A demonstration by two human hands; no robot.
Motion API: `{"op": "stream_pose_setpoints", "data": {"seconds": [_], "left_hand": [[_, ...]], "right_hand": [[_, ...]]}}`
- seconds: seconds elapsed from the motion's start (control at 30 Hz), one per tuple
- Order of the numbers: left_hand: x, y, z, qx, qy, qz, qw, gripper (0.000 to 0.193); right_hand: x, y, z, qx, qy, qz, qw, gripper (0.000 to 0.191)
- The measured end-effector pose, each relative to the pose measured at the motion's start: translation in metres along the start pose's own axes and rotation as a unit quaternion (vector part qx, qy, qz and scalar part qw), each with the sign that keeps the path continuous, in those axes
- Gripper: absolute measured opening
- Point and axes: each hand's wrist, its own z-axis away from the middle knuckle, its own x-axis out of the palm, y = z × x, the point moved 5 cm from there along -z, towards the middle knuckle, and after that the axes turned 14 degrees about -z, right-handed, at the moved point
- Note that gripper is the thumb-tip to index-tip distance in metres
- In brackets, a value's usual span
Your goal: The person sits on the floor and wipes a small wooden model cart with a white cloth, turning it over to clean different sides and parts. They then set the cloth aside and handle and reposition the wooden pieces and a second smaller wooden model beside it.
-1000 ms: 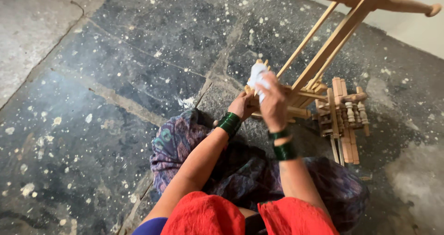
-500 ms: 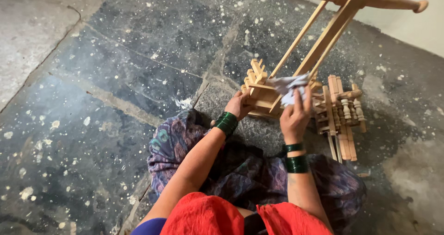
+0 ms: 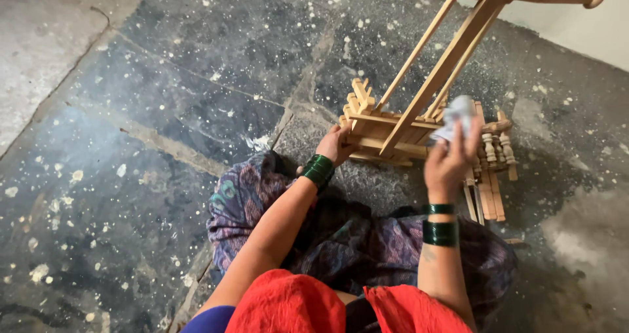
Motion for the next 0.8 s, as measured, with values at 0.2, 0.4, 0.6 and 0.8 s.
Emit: {"op": "stream_pose_setpoints", "data": {"seconds": [0.2,0.4,0.6,0.8], "left_hand": [[-0.002,0.002,0.002,0.012,0.012,-0.014,1.000,0.072],[-0.002,0.003,0.002,0.012,0.006,-0.005,1.000,0.075],[-0.003,0.005,0.002,-0.004,-0.009,-0.006,1.000,0.074],[-0.001,0.001,0.001,0.003,0.002,-0.020,1.000,0.076]], "right_hand": [[0.043,0.014,0.052,0.012,-0.066,-0.003,0.998,0.043],[0.029,0.020,0.072,0.090,-0.054,-0.025,0.994,0.030],[0.051,-0.003,0.044,0.008,-0.015,-0.007,1.000,0.038],[0.073,0.035,0.061,0.079,-0.066,-0.002,0.995,0.027]]}}
